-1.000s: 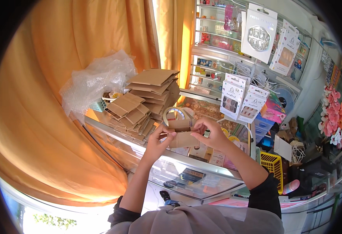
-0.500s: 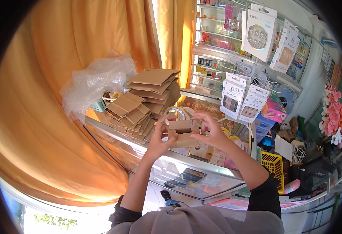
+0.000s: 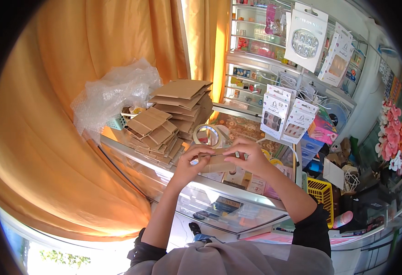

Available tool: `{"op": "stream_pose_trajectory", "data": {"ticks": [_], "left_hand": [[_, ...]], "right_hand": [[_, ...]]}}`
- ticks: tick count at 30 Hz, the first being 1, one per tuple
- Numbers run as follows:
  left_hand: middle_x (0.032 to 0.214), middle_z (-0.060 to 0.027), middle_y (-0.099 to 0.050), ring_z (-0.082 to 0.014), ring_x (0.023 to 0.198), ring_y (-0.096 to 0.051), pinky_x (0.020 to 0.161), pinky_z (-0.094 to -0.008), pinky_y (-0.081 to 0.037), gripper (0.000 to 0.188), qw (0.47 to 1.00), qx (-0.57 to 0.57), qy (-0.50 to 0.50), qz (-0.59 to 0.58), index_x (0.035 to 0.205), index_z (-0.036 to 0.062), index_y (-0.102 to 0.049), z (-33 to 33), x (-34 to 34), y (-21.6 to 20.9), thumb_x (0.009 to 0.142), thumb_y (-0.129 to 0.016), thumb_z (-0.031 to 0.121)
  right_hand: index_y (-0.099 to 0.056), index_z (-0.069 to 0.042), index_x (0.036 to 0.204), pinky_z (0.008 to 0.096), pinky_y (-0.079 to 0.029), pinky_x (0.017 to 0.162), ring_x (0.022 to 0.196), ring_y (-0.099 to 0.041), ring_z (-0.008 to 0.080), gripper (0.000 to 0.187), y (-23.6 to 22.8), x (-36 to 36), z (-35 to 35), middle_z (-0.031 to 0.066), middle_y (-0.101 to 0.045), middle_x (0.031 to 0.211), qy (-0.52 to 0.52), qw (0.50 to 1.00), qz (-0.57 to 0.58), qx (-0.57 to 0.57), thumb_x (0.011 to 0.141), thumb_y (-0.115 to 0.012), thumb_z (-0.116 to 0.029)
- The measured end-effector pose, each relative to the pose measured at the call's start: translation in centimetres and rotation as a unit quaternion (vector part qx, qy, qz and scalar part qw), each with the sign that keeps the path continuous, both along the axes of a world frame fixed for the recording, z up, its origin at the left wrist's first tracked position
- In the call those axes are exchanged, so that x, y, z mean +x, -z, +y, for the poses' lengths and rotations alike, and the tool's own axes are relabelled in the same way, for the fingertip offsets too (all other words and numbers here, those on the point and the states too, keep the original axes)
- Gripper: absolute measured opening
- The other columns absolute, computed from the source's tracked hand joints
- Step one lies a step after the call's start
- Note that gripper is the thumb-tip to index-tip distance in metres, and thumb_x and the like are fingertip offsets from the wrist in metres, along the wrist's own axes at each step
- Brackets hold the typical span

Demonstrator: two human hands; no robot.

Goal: Assemble and tape small cardboard boxes for beauty product packaging.

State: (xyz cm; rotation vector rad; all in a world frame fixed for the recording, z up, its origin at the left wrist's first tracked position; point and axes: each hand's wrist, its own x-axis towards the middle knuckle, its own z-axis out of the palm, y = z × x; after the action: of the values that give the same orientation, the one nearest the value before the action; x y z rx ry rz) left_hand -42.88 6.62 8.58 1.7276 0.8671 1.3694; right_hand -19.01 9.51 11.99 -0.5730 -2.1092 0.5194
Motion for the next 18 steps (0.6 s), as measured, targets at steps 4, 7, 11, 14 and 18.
{"op": "stream_pose_trajectory", "data": {"ticks": [4, 7, 11, 14, 18], "left_hand": [[0.113, -0.0072, -0.064, -0.0157, 0.104, -0.061, 0.087, -0.0274, -0.048, 0.017, 1.0, 0.013, -0.013, 0.015, 0.104, 0.0039, -0.073, 0.0, -0.1, 0.2, 0.089, -0.066, 0.007], [0.112, -0.0086, -0.064, -0.0185, 0.103, -0.062, 0.087, -0.0299, -0.049, 0.016, 0.997, 0.063, -0.035, 0.035, 0.103, 0.0036, -0.073, -0.1, 0.0, 0.4, 0.088, -0.068, 0.008], [0.11, -0.0104, -0.064, -0.022, 0.102, -0.063, 0.088, -0.0323, -0.05, 0.018, 0.987, 0.106, -0.092, 0.077, 0.103, 0.0041, -0.073, -0.7, 0.6, 0.2, 0.086, -0.07, 0.009], [0.112, -0.0115, -0.062, -0.023, 0.105, -0.06, 0.092, -0.0327, -0.048, 0.018, 0.986, 0.115, -0.089, 0.086, 0.103, 0.0012, -0.071, -1.1, 0.7, -0.2, 0.087, -0.068, 0.008], [0.111, -0.0119, -0.062, -0.0237, 0.105, -0.06, 0.091, -0.0328, -0.048, 0.022, 0.98, 0.144, -0.084, 0.104, 0.102, 0.0011, -0.07, -1.0, 0.6, -0.3, 0.081, -0.075, 0.008]], "right_hand": [[-0.076, -0.008, 0.096, 0.0221, -0.043, 0.05, 0.066, -0.056, 0.0089, 0.022, 0.0, -0.1, -0.2, 0.0016, -0.062, 0.085, 0.005, 1.0, -0.009, -0.011, 0.075, -0.081, -0.003], [-0.075, -0.006, 0.094, 0.022, -0.043, 0.05, 0.066, -0.056, 0.0093, 0.019, -0.1, -0.1, -0.2, 0.0017, -0.062, 0.086, -0.001, 1.0, -0.014, 0.012, 0.076, -0.08, -0.003], [-0.073, -0.004, 0.09, 0.0234, -0.043, 0.051, 0.063, -0.056, 0.0109, 0.011, -0.7, -0.5, -0.9, 0.003, -0.061, 0.083, 0.025, 0.999, -0.03, 0.015, 0.08, -0.077, -0.003], [-0.071, -0.003, 0.086, 0.0275, -0.044, 0.054, 0.06, -0.056, 0.0152, 0.007, -0.8, -0.8, -0.8, 0.0048, -0.061, 0.079, 0.053, 0.998, -0.038, 0.025, 0.082, -0.074, -0.008], [-0.068, -0.003, 0.079, 0.0341, -0.047, 0.058, 0.06, -0.059, 0.0226, 0.012, -2.2, -2.1, -0.5, 0.0088, -0.061, 0.076, 0.142, 0.986, -0.044, 0.071, 0.084, -0.07, -0.014]]}}
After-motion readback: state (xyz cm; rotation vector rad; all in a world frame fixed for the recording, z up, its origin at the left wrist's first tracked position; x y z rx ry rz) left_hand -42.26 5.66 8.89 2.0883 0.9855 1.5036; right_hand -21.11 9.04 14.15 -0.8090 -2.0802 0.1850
